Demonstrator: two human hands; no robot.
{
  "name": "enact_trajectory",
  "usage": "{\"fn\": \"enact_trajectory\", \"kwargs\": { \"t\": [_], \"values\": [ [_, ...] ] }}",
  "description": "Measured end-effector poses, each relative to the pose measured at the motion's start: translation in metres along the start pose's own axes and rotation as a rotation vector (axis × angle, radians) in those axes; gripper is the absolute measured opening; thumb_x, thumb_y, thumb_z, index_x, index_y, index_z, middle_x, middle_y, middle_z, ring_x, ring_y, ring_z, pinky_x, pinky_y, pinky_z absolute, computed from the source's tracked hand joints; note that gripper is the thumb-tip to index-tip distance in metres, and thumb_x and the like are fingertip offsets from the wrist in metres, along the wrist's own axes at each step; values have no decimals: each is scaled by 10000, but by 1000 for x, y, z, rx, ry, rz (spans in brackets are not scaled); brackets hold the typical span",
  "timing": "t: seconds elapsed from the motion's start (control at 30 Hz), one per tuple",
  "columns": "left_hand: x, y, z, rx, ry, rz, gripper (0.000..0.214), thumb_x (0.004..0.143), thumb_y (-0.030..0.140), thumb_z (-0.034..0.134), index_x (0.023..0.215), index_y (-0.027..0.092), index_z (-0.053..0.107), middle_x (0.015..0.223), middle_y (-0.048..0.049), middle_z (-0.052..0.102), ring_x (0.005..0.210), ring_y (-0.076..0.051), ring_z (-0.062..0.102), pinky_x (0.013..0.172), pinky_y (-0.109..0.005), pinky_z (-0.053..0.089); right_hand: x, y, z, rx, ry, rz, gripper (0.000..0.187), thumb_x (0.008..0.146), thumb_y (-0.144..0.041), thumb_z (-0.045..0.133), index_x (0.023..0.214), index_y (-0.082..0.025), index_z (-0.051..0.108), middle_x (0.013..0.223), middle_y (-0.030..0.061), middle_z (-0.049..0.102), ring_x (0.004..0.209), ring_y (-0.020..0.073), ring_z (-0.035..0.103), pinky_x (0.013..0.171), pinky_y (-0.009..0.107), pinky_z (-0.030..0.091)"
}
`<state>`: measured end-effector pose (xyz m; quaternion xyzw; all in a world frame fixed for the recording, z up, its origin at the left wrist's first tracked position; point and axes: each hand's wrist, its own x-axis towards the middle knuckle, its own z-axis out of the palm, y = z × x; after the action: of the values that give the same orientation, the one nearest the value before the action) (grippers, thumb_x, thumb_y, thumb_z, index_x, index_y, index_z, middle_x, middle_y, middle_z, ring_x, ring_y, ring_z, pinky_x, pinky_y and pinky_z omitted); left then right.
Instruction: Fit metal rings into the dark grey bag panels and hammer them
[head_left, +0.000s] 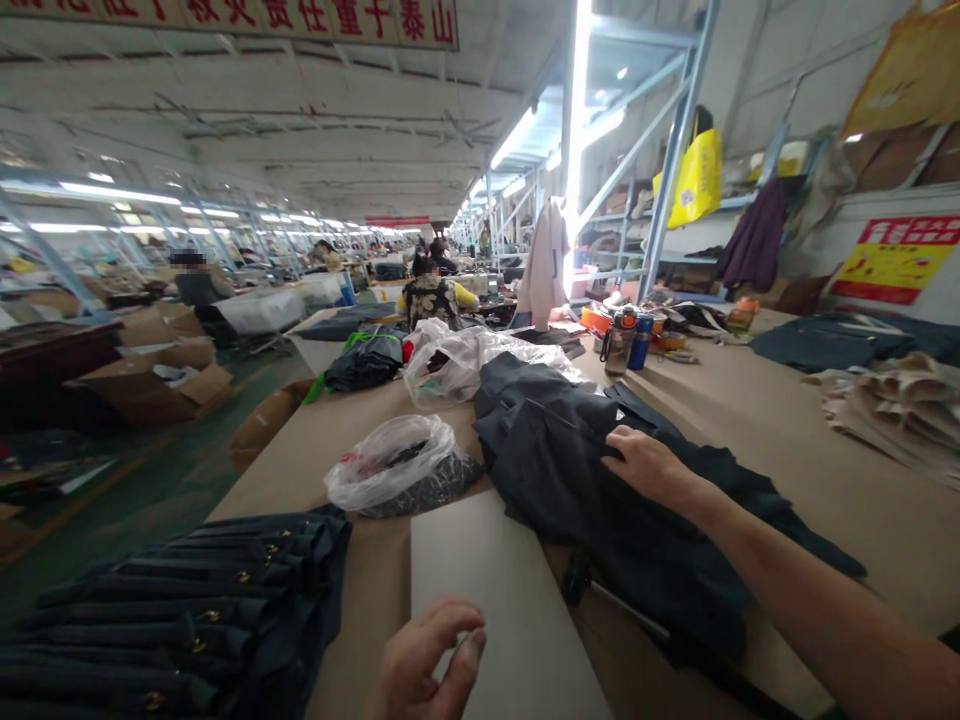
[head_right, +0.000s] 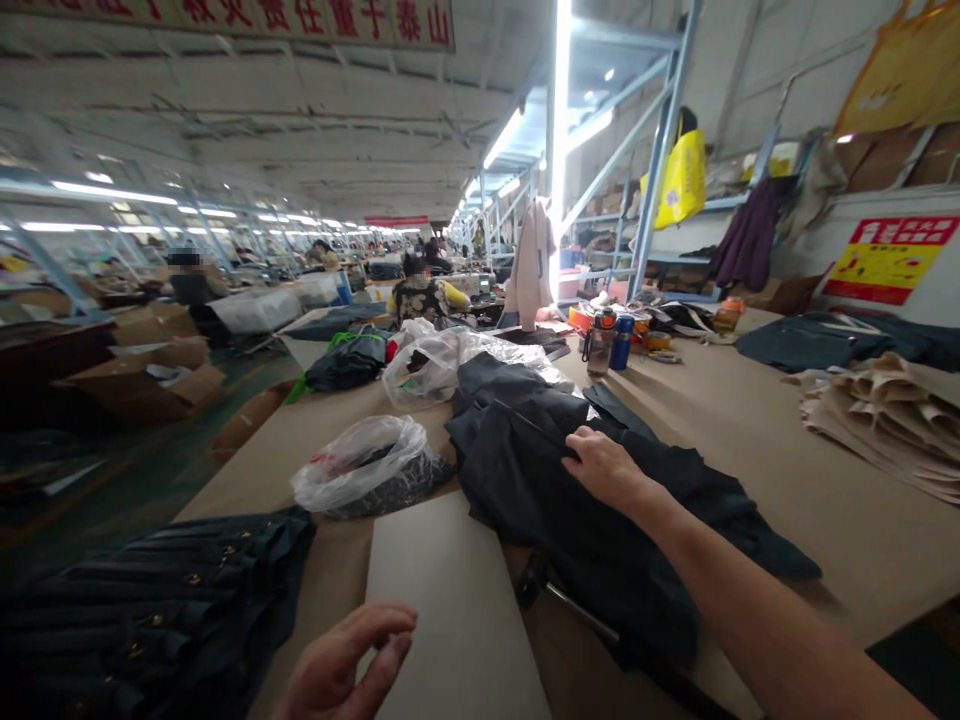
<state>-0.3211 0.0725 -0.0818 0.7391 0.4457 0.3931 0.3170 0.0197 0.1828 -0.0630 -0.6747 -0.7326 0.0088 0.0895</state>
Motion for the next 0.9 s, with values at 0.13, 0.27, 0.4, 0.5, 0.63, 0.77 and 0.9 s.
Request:
{"fn": "enact_trajectory", "kwargs": {
  "t": [0.13,0.27,0.4,0.5,0.63,0.77,0.9],
  "values": [
    [32,14,42,-371,-67,-332,234,785,396,596,806,168,640,727,-33,622,680,-143,569,612,-214,464,-46,-59,-12,-96,72,-291,63,786,-208,542,827,-199,589,926,78,611,905,235,552,798,345,403],
    [47,9,80,-881,102,-690,360,763,468,614,939,156,576,802,-36,636,660,-130,584,590,-229,473,-94,-113,23,125,-113,-316,167,786,-128,472,909,-193,565,897,66,622,781,191,592,689,295,429],
    [37,-7,85,-875,394,-851,241,726,335,681,783,133,562,629,-11,608,546,-127,568,526,-235,465,-119,-129,56,581,-252,-263,325,756,-237,564,1075,-216,510,952,37,617,765,171,596,673,279,451],
    [29,-14,71,-948,368,-837,209,761,309,648,820,120,580,653,-47,643,584,-163,610,550,-266,494,-112,-121,67,993,-292,-145,336,846,-312,477,1164,-205,457,834,7,607,674,131,577,640,262,471],
    [25,-11,58,-1082,253,-831,322,797,435,602,862,120,588,693,-58,655,593,-157,616,554,-259,503,-87,-115,64,950,-68,-269,196,877,-273,442,982,-197,589,891,45,592,839,165,565,774,309,472],
    [28,1,56,-1088,153,-828,412,806,532,546,885,129,584,645,-30,628,522,-125,576,489,-230,477,-64,-126,42,680,75,-527,289,793,-158,541,1070,-216,597,1049,68,573,1043,213,485,914,370,411],
    [36,10,48,-1015,200,-750,447,820,562,497,904,134,593,661,-35,632,549,-138,589,502,-239,482,-47,-135,29,725,-28,-469,218,792,-148,530,990,-191,608,915,39,621,888,176,563,827,317,446]
  ]
}}
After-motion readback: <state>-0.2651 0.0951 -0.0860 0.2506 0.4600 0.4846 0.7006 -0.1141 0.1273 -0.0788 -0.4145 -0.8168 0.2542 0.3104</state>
